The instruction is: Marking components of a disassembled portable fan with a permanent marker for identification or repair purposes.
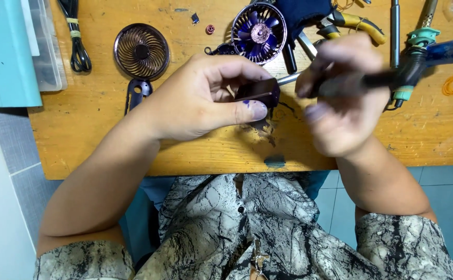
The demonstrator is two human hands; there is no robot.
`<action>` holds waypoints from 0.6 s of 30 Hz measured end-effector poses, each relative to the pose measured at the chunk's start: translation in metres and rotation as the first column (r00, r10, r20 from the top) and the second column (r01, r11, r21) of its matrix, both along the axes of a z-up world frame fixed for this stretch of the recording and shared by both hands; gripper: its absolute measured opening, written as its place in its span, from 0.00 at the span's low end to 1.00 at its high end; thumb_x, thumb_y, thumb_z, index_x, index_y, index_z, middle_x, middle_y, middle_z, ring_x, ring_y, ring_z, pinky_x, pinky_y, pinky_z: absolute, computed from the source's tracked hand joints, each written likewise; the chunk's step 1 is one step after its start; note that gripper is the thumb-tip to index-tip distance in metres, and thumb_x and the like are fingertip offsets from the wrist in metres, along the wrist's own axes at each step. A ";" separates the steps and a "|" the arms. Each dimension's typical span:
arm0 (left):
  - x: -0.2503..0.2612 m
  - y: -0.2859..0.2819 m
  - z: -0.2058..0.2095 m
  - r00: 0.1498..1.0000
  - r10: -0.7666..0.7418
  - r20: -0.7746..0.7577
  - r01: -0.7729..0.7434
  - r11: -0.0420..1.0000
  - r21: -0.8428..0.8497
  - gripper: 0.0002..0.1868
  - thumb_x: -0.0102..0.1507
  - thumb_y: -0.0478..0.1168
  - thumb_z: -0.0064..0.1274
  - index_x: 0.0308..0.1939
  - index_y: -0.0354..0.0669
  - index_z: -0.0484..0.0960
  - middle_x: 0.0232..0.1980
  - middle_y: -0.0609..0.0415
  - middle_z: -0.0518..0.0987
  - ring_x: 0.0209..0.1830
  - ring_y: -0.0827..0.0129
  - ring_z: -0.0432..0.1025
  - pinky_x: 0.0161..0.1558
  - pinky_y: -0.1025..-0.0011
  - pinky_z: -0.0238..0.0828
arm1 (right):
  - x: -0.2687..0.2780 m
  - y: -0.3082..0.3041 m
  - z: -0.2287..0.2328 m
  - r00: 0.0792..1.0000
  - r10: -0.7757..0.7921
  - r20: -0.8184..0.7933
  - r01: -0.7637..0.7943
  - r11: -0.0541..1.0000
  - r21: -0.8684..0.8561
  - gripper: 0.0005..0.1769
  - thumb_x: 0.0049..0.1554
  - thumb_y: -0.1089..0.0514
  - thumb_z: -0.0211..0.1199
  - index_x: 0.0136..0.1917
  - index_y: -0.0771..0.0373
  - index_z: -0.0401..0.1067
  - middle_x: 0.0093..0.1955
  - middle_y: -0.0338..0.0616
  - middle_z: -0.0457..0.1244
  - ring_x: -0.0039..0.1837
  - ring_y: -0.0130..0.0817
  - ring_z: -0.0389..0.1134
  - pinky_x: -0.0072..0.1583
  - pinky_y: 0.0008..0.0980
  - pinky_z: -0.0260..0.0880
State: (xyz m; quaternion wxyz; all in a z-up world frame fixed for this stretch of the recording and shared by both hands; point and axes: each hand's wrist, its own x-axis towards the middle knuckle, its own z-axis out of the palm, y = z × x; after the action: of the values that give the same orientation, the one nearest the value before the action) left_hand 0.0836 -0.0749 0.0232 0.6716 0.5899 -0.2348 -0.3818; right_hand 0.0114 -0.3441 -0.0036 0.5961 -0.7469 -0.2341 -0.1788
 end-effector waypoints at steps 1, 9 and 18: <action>-0.001 0.002 0.001 1.000 0.000 0.001 0.000 1.000 0.000 0.21 0.71 0.37 0.70 0.67 0.40 0.85 0.60 0.56 0.88 0.56 0.76 0.82 0.64 0.76 0.87 | -0.002 0.001 -0.001 1.000 0.000 0.001 0.000 1.000 0.000 0.25 0.75 0.48 0.62 0.78 0.61 0.63 0.61 0.53 0.57 0.42 0.34 0.69 0.42 0.28 0.71; -0.006 0.010 -0.002 0.897 0.171 0.408 -0.214 0.975 0.061 0.24 0.71 0.33 0.77 0.69 0.45 0.84 0.61 0.55 0.87 0.50 0.77 0.78 0.51 0.79 0.76 | 0.008 -0.001 -0.007 0.889 0.004 -0.459 0.063 0.989 0.131 0.20 0.83 0.53 0.55 0.80 0.68 0.62 0.54 0.49 0.65 0.45 0.37 0.68 0.48 0.32 0.74; 0.015 0.047 0.006 0.611 0.261 0.747 -0.425 0.904 0.032 0.21 0.78 0.29 0.75 0.71 0.31 0.82 0.64 0.43 0.84 0.63 0.54 0.78 0.63 0.60 0.77 | 0.016 0.002 -0.017 0.872 0.029 -0.488 0.010 0.997 0.076 0.21 0.83 0.47 0.51 0.71 0.69 0.62 0.57 0.52 0.62 0.49 0.38 0.67 0.47 0.31 0.77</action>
State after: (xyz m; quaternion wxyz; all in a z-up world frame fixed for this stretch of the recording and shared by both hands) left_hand 0.0987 -0.0282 0.0291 0.5181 0.7921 -0.3227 -0.0014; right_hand 0.0275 -0.3422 -0.0204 0.6647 -0.7435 -0.0726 0.0099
